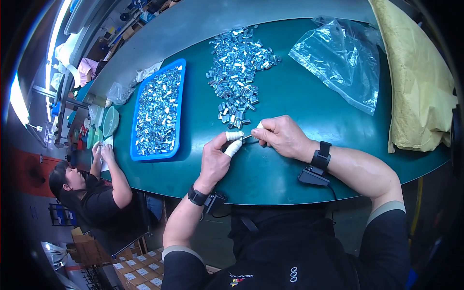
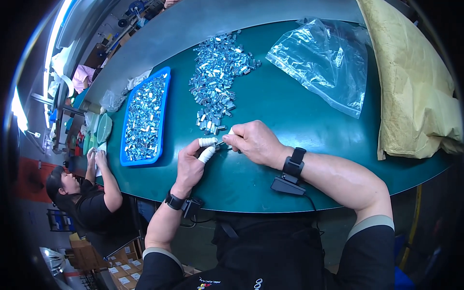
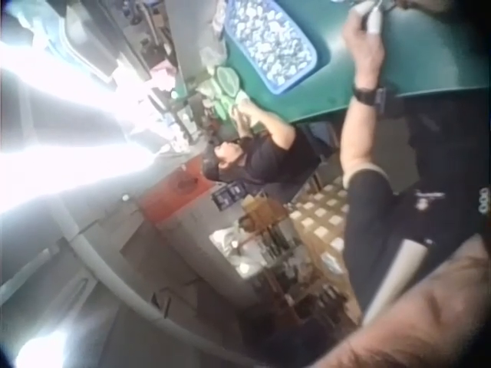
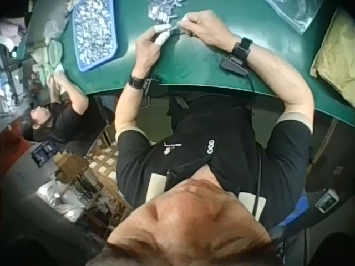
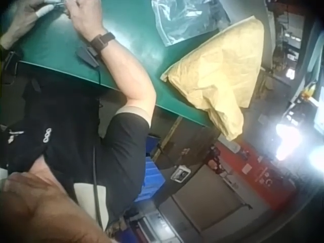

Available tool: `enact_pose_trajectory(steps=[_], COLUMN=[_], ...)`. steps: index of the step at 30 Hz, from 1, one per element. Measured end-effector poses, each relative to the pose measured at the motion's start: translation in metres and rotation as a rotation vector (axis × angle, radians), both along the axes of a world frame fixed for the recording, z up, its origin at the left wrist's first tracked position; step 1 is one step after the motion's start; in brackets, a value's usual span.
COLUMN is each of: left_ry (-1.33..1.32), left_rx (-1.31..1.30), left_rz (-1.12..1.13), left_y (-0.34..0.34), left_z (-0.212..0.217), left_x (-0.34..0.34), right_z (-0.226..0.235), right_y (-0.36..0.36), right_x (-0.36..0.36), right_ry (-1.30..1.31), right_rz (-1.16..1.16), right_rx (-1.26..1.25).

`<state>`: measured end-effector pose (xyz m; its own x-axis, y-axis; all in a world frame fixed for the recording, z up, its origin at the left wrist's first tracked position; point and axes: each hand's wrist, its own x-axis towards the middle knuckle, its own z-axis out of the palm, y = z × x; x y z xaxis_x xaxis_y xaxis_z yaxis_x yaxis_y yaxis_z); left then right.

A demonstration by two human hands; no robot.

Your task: The person picks up a metal piece from a pile and slides it onto a metal rod held in the other hand, repeating this process several times before setting the assembled rod down.

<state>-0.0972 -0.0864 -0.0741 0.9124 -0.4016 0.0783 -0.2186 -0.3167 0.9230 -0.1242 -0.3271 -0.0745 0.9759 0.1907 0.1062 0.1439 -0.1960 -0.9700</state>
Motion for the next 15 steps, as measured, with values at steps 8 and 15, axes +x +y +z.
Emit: enact_pose_trajectory(steps=[8,15], left_ry=[-0.014,0.045], left_rx=[0.034,-0.060], left_rz=[-0.125,-0.074], left_y=[-0.005,-0.005], left_z=[0.006,-0.002], left_x=[-0.005,-0.004], right_z=[0.001,0.009], right_y=[0.001,0.004], right_x=[0.000,-0.003], right_ry=[0.026,-0.061], right_rz=[0.064,0.017], right_rx=[-0.170,-0.148])
